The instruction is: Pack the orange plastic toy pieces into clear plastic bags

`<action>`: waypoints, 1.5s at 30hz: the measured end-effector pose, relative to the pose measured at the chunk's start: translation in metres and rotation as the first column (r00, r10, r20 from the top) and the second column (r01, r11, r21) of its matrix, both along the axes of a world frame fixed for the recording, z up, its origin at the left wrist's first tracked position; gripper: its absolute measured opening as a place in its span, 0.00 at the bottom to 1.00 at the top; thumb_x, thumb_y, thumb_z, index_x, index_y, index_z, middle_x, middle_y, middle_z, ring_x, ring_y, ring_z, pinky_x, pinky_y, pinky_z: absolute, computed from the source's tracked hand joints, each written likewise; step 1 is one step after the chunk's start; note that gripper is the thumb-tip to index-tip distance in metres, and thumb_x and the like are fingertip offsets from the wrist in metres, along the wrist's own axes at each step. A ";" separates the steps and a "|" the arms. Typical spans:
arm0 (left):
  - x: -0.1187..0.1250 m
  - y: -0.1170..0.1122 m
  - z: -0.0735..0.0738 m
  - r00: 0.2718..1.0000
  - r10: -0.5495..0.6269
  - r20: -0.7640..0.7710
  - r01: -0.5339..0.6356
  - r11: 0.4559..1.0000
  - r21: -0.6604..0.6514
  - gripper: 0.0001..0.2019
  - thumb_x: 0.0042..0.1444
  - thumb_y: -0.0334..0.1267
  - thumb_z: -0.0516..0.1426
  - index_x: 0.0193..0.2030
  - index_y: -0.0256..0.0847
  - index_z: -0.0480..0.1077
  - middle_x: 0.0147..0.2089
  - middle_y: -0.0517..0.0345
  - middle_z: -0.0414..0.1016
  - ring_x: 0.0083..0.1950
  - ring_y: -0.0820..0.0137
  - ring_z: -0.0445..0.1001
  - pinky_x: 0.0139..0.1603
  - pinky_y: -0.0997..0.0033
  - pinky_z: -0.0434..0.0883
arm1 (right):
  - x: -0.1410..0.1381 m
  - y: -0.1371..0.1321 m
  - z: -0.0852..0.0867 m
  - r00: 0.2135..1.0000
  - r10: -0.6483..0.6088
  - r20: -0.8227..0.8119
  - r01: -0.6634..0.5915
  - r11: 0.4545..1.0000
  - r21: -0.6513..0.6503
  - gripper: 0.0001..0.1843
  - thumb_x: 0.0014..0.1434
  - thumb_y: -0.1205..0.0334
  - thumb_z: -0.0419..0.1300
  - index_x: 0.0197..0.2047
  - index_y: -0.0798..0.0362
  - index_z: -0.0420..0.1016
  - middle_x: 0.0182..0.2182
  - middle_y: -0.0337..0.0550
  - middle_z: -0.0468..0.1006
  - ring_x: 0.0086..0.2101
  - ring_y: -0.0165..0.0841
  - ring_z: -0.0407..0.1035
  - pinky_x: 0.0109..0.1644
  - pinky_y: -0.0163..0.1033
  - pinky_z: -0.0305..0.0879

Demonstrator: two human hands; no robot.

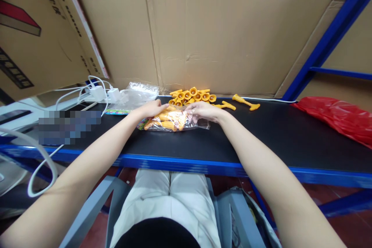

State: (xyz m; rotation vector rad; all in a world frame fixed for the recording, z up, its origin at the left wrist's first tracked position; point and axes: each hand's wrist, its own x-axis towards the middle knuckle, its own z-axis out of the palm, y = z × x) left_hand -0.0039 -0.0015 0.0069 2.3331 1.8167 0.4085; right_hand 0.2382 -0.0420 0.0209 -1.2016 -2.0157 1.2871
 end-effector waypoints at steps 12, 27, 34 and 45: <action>0.005 -0.008 0.006 0.991 -0.112 -0.072 0.119 0.988 0.101 0.27 0.52 0.59 0.42 0.42 0.39 0.68 0.50 0.43 0.64 0.54 0.54 0.59 0.53 0.59 0.55 | 0.021 0.000 0.016 0.999 -0.014 0.047 0.011 0.998 0.054 0.11 0.49 0.54 0.56 0.25 0.54 0.68 0.24 0.44 0.73 0.24 0.29 0.64 0.29 0.36 0.63; 0.017 -0.011 0.001 0.936 -0.205 0.286 0.202 0.979 0.040 0.16 0.54 0.50 0.48 0.32 0.38 0.65 0.25 0.56 0.74 0.31 0.69 0.72 0.33 0.73 0.64 | 0.019 0.001 0.018 0.774 -0.549 0.316 0.292 0.753 0.590 0.10 0.49 0.59 0.52 0.21 0.55 0.64 0.20 0.41 0.69 0.23 0.30 0.62 0.26 0.34 0.54; 0.019 -0.011 -0.007 0.836 -0.255 0.487 0.369 0.917 -0.153 0.17 0.53 0.49 0.51 0.31 0.35 0.69 0.15 0.61 0.66 0.18 0.75 0.65 0.23 0.76 0.59 | 0.018 0.015 0.005 0.704 -0.649 0.289 0.226 0.589 0.776 0.10 0.53 0.58 0.51 0.30 0.52 0.70 0.29 0.43 0.75 0.32 0.36 0.67 0.37 0.40 0.56; 0.023 -0.017 -0.006 0.751 -0.318 0.579 0.536 0.806 -0.251 0.17 0.53 0.48 0.53 0.24 0.36 0.67 0.16 0.57 0.70 0.17 0.78 0.66 0.19 0.78 0.53 | 0.024 0.020 0.002 0.732 -0.675 0.088 0.274 0.411 0.869 0.08 0.55 0.62 0.49 0.31 0.52 0.68 0.31 0.45 0.76 0.36 0.40 0.67 0.41 0.44 0.53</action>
